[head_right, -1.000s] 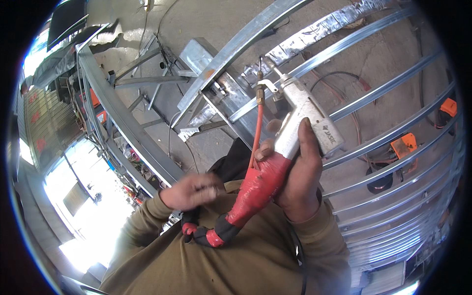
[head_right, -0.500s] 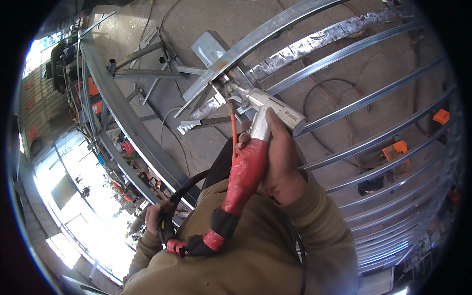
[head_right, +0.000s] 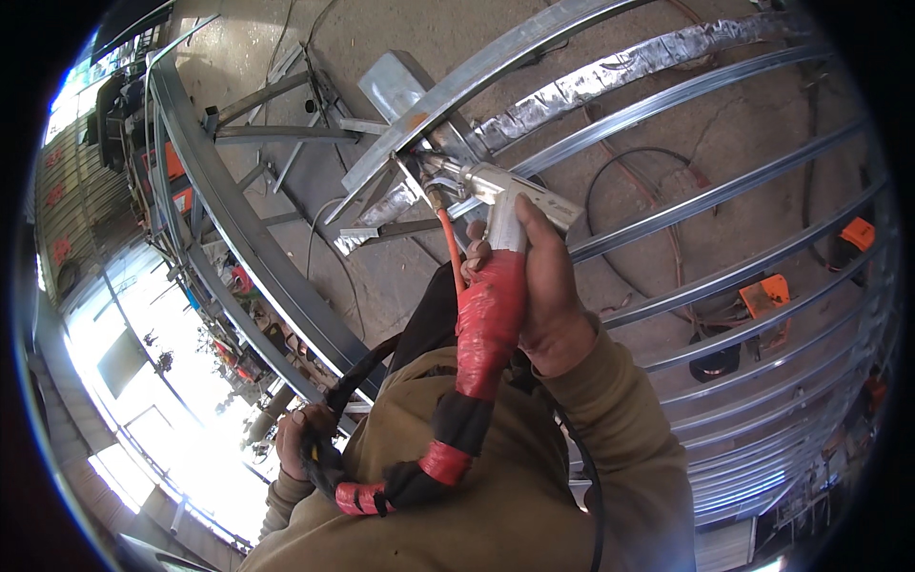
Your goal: The person welds multiple joints on a large metal frame using a handheld welding torch. They reposition the frame and move around the workshop to access different sections, then continue welding additional joints.
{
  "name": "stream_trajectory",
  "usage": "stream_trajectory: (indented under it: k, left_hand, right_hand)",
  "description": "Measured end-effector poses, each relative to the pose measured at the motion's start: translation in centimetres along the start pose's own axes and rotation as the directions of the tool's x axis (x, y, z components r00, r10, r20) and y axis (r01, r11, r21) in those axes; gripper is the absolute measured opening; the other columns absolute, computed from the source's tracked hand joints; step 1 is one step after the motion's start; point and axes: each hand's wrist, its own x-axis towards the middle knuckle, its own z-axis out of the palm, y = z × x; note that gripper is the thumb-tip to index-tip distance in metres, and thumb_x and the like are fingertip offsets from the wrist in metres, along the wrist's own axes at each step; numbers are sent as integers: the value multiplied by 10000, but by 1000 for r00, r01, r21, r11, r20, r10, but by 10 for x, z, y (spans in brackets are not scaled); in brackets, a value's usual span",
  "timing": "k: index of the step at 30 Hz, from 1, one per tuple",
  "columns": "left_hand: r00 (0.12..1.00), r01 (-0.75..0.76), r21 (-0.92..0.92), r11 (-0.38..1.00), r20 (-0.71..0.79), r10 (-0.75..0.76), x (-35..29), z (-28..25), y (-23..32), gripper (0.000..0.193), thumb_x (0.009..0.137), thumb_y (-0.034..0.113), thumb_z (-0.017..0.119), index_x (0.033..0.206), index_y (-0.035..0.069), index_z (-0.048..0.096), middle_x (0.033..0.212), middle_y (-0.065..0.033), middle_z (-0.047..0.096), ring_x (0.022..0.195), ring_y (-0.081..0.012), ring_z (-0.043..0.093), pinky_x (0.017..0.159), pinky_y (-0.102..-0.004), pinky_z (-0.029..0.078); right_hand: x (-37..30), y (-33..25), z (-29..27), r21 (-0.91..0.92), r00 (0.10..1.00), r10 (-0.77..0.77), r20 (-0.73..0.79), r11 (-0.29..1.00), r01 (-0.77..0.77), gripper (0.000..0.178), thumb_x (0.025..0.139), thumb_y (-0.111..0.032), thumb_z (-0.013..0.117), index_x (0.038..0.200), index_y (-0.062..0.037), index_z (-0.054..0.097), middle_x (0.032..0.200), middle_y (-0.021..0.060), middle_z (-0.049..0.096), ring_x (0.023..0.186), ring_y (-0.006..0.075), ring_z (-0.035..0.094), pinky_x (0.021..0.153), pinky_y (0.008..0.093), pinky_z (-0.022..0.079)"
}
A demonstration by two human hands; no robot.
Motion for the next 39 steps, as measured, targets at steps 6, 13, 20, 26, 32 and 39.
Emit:
stream_trajectory:
  k: [6,13,20,26,32,39]
  left_hand:
    - [998,69,-51,996,10,-68,3,14,8,559,1040,362,395,690,-34,577,688,-174,607,686,-313,562,755,-428,458]
    - [995,94,-58,994,-9,-95,6,15,13,556,1033,375,420,690,-34,580,683,-165,596,688,-303,551,747,-420,448]
    - [996,87,-132,987,14,-86,7,13,14,492,1064,358,455,784,-30,572,770,-90,569,679,-183,511,638,-327,404]
    - [987,148,-9,989,-62,-148,8,13,15,558,1040,360,415,687,-37,586,688,-166,604,705,-305,562,764,-432,456]
    - [991,135,-38,990,2,-135,10,16,11,562,1043,358,413,682,-39,583,688,-176,603,697,-315,561,749,-430,449]
    - [993,115,-145,983,44,-109,11,18,11,515,1038,373,486,726,-28,578,761,-83,564,701,-186,521,653,-338,413]
  right_hand:
    - [8,-6,-5,73,995,80,63,994,-85,500,1046,-514,544,1143,-24,525,911,75,615,724,179,645,681,339,591]
    - [7,-9,-2,40,990,133,41,990,-135,514,1048,-542,523,1082,-30,549,756,51,610,704,168,631,692,319,577]
    - [12,-7,-7,86,994,106,38,990,-109,442,1071,-482,501,1138,-46,512,918,64,597,715,151,619,683,346,583]
    - [13,-10,-8,47,986,150,68,987,-153,440,1071,-466,506,1200,-46,485,945,72,596,709,148,637,664,356,591]
    - [10,-13,2,-7,995,104,-6,995,-104,501,1060,-525,508,1129,-29,537,823,51,605,704,167,637,680,325,572]
    - [12,-17,5,-24,987,155,43,988,-154,553,1057,-555,502,1059,-7,577,759,55,622,685,181,637,690,310,577]
